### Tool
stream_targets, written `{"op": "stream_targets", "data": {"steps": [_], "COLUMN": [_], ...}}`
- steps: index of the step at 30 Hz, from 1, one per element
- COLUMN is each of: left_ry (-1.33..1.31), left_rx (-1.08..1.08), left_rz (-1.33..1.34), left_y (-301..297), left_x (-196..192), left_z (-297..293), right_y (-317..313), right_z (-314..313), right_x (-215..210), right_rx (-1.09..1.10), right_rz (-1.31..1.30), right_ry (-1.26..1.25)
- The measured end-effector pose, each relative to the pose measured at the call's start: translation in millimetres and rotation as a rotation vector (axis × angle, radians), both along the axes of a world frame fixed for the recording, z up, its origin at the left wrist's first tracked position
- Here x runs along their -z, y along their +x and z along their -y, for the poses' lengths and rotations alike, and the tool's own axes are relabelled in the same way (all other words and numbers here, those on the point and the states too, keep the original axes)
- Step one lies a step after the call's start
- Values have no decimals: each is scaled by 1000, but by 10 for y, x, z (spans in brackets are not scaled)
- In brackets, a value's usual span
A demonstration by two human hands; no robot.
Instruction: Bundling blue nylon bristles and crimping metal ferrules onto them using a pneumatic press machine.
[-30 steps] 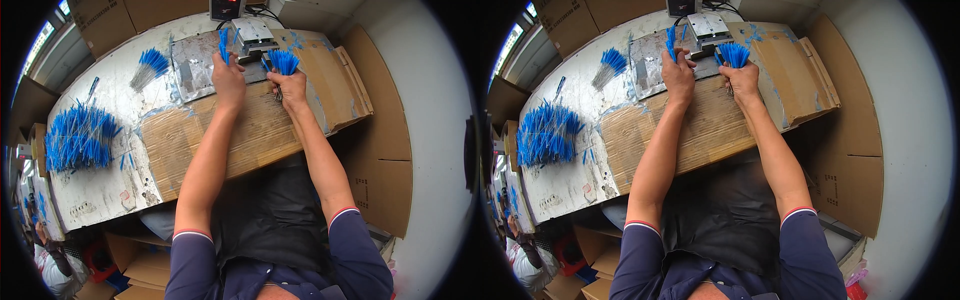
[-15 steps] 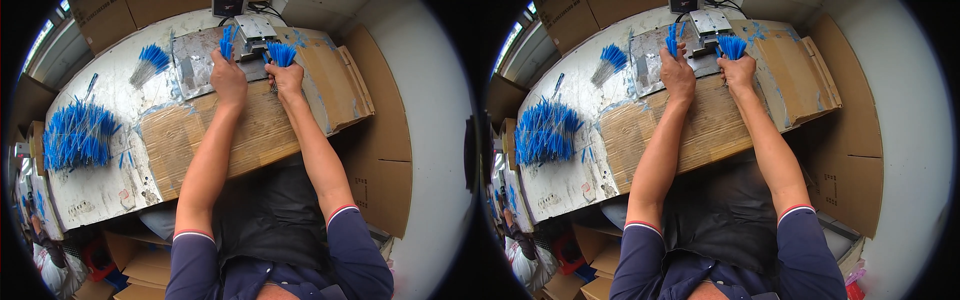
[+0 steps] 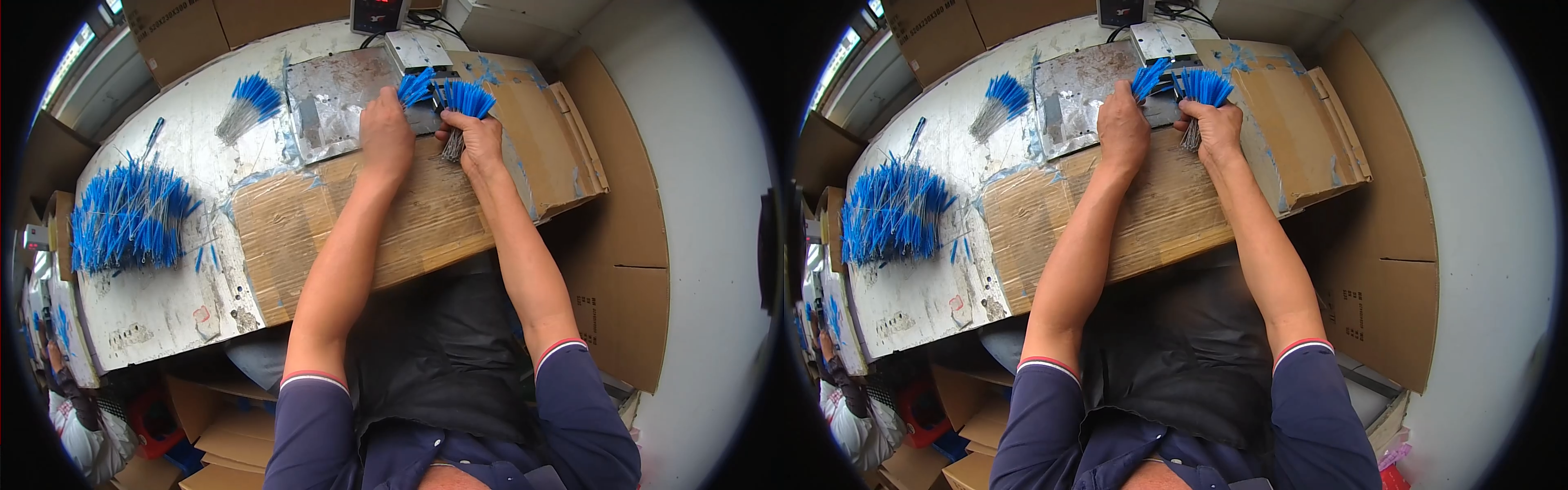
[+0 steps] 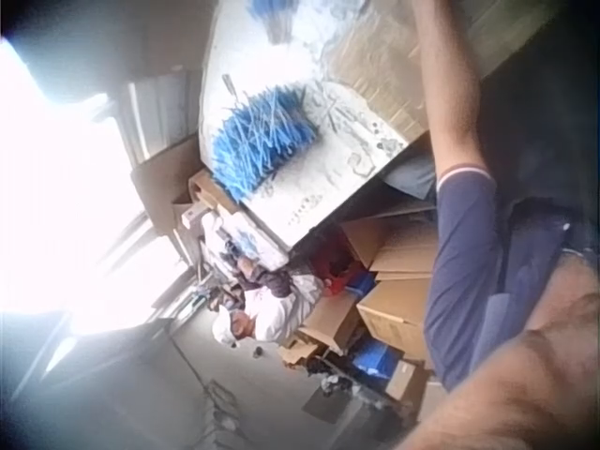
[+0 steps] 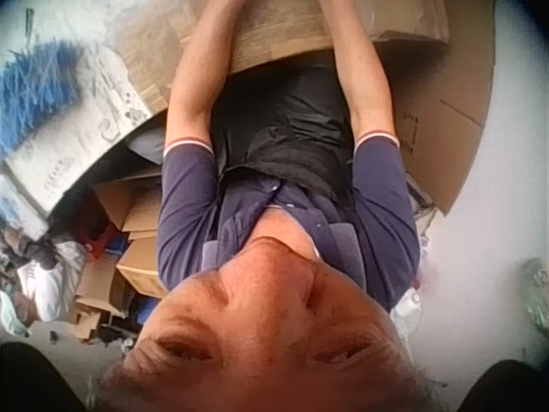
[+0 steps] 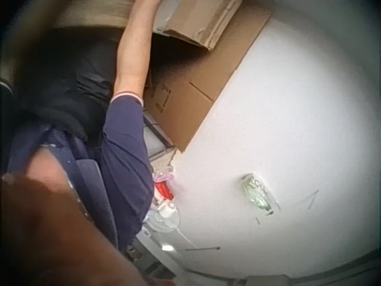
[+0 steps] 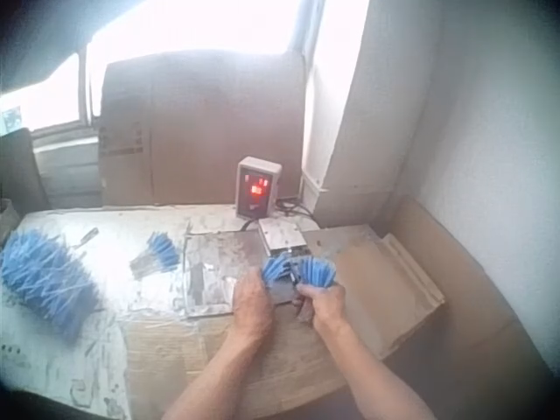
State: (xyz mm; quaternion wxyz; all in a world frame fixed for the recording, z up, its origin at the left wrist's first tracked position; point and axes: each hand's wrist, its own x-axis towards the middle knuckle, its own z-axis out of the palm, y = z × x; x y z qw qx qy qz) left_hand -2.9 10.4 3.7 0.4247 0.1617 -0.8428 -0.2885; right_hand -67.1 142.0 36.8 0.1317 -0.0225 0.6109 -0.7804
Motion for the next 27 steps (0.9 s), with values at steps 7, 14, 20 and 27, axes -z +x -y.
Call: {"op": "stream_targets", "data": {"steps": [7, 14, 20, 27], "left_ry": [-17, -102, -134, 68], "left_rx": [38, 74, 13, -159], "left_rz": [39, 96, 161, 51], "left_y": [-6, 7, -28, -14], "left_x": [4, 10, 3, 30], "left_z": [-15, 6, 29, 127], "right_y": [135, 147, 123, 42], "right_z": [-76, -45, 42, 155], "right_x": [-23, -33, -47, -28], "right_rx": [4, 45, 92, 108], "right_rz": [46, 50, 28, 55], "right_ry": [43, 82, 159, 181]}}
